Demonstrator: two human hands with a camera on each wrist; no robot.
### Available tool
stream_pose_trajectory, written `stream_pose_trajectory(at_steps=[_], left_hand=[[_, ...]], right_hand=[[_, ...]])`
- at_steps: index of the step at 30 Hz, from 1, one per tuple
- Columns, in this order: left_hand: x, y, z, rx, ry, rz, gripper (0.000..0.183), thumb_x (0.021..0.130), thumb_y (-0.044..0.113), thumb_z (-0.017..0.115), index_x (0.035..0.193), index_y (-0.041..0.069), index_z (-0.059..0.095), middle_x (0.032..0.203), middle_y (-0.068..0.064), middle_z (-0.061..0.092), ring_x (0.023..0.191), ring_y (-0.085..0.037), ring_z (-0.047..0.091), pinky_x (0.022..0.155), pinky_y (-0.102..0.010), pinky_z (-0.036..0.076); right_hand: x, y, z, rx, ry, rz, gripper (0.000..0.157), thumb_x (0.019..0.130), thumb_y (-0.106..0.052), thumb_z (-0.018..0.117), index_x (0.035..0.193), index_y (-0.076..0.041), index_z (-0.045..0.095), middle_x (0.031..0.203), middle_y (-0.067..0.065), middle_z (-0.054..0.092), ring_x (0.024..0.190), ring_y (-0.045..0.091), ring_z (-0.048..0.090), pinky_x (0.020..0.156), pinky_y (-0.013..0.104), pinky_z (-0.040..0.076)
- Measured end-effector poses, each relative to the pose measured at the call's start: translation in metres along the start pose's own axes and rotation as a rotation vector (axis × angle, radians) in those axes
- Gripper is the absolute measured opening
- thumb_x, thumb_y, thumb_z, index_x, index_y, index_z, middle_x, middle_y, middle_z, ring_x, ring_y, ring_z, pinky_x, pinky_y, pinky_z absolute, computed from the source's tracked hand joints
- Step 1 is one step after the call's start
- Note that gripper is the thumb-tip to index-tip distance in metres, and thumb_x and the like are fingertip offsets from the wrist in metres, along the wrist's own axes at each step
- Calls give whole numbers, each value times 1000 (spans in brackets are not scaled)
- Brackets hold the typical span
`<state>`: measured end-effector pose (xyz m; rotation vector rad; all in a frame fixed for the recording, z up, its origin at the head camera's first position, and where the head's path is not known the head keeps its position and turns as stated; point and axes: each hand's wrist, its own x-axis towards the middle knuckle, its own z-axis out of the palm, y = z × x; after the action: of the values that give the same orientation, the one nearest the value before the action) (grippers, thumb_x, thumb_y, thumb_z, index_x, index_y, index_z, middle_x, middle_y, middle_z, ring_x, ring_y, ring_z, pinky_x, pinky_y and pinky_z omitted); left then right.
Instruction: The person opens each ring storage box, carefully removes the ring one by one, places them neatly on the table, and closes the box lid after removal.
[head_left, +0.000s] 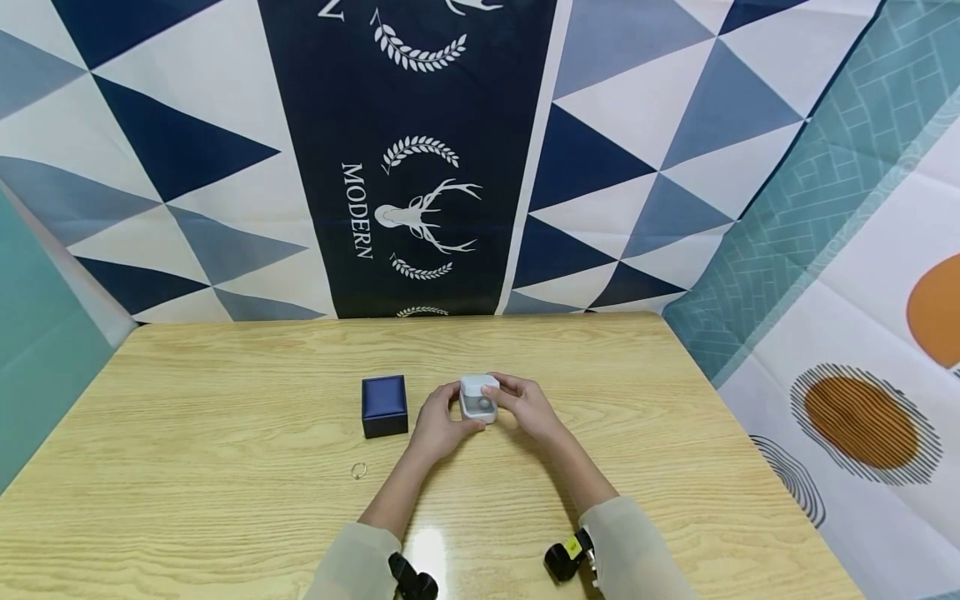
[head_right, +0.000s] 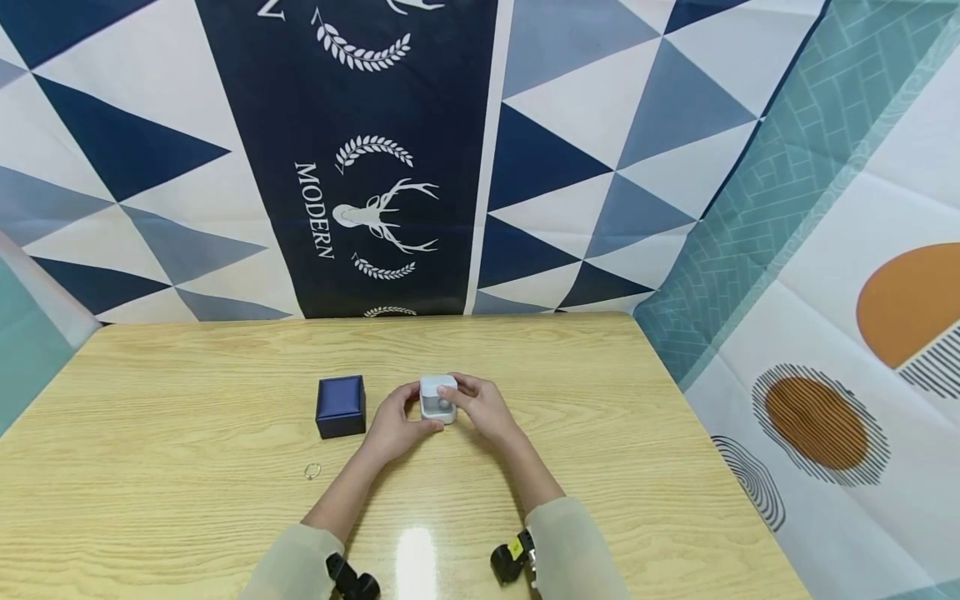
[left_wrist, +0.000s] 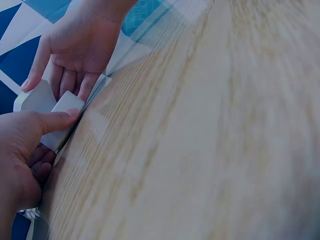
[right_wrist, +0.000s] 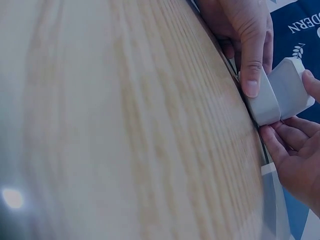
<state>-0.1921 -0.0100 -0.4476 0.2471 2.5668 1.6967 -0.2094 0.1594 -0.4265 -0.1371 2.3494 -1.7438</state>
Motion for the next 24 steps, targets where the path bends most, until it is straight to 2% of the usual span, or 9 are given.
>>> stream_pose_trajectory(at_steps=[9, 14, 24], left_hand=[[1, -1, 1, -8, -1, -20, 71, 72, 19, 81, 132, -1, 48, 129, -17, 54, 124, -32, 49, 106, -45, 38], [1, -2, 1, -4, 0, -5, 70, 72, 18, 81, 131, -2, 48, 128, -18, 55, 122, -33, 49, 105, -46, 40], [0, 0, 0, -7, 5, 22, 69, 72, 17, 80, 130, -3, 49, 127, -20, 54, 121, -34, 50, 103, -47, 41]], right_hand=[[-1, -1, 0, 11, 6, 10, 56, 91, -31, 60, 135, 1, 47, 133, 19, 54, 122, 30, 54, 99, 39, 47], [-1, -3, -1, 23, -16, 22, 56, 92, -29, 59, 137, 3, 44, 135, 22, 51, 124, 31, 51, 100, 39, 45], [-17, -33, 1, 0, -37, 27, 53, 95, -21, 54, 136, 9, 40, 136, 26, 48, 125, 35, 49, 101, 40, 45]])
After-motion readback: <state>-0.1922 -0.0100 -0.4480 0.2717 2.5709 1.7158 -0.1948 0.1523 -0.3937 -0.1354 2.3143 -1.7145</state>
